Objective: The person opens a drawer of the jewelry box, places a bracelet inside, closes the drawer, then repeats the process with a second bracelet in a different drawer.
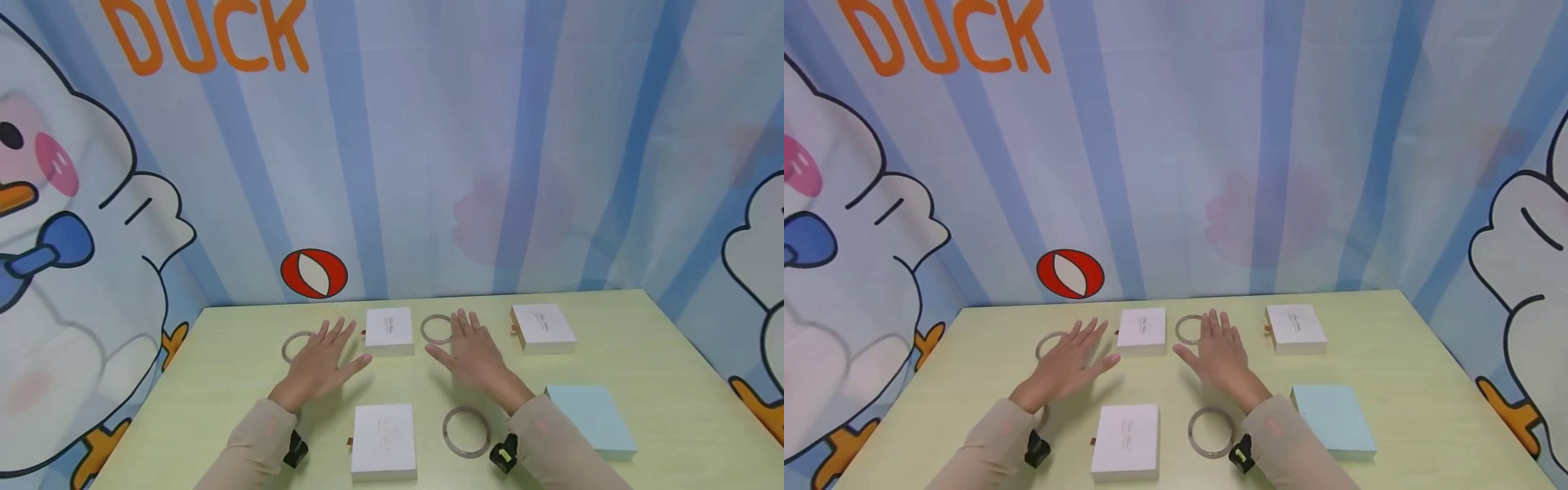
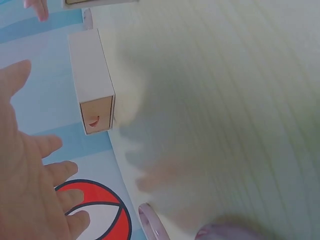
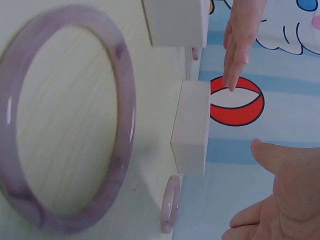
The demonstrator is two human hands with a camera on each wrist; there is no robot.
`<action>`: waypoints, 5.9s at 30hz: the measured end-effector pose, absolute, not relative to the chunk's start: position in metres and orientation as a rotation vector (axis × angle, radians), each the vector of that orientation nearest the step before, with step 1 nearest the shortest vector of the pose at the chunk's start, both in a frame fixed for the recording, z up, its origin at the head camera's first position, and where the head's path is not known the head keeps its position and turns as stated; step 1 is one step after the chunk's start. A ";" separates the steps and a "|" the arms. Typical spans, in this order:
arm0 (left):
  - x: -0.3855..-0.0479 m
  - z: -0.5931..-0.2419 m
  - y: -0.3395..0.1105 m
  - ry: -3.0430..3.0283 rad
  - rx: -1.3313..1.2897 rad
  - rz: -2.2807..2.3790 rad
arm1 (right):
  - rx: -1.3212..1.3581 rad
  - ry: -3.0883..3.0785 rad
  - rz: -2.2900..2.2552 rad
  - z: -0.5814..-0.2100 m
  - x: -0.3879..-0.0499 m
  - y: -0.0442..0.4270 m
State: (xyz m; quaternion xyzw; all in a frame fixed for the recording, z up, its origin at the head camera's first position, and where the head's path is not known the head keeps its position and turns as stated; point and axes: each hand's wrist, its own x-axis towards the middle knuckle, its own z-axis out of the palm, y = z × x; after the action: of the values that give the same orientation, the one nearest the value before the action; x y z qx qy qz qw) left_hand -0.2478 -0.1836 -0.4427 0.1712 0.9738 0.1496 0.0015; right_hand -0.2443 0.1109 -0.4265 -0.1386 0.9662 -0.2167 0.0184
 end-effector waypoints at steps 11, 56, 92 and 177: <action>-0.238 -0.435 -0.189 2.983 0.507 0.671 | -0.578 2.861 -0.813 -0.413 -0.230 0.101; -0.191 -0.426 -0.207 2.600 0.505 1.253 | -1.160 2.690 -0.608 -0.419 -0.188 0.061; -0.158 -0.459 -0.202 2.408 0.562 1.356 | -1.490 2.812 -0.336 -0.449 -0.170 0.045; -0.155 -0.468 -0.196 2.305 0.461 1.546 | -1.493 2.811 -0.300 -0.445 -0.172 0.043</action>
State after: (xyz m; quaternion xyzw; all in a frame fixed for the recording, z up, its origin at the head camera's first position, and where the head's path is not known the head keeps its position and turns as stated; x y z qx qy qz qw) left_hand -0.1549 -0.1960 -0.4678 0.1617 0.8082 0.5421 0.1634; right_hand -0.1716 0.0426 -0.4447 -0.4669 0.8789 -0.0938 -0.0279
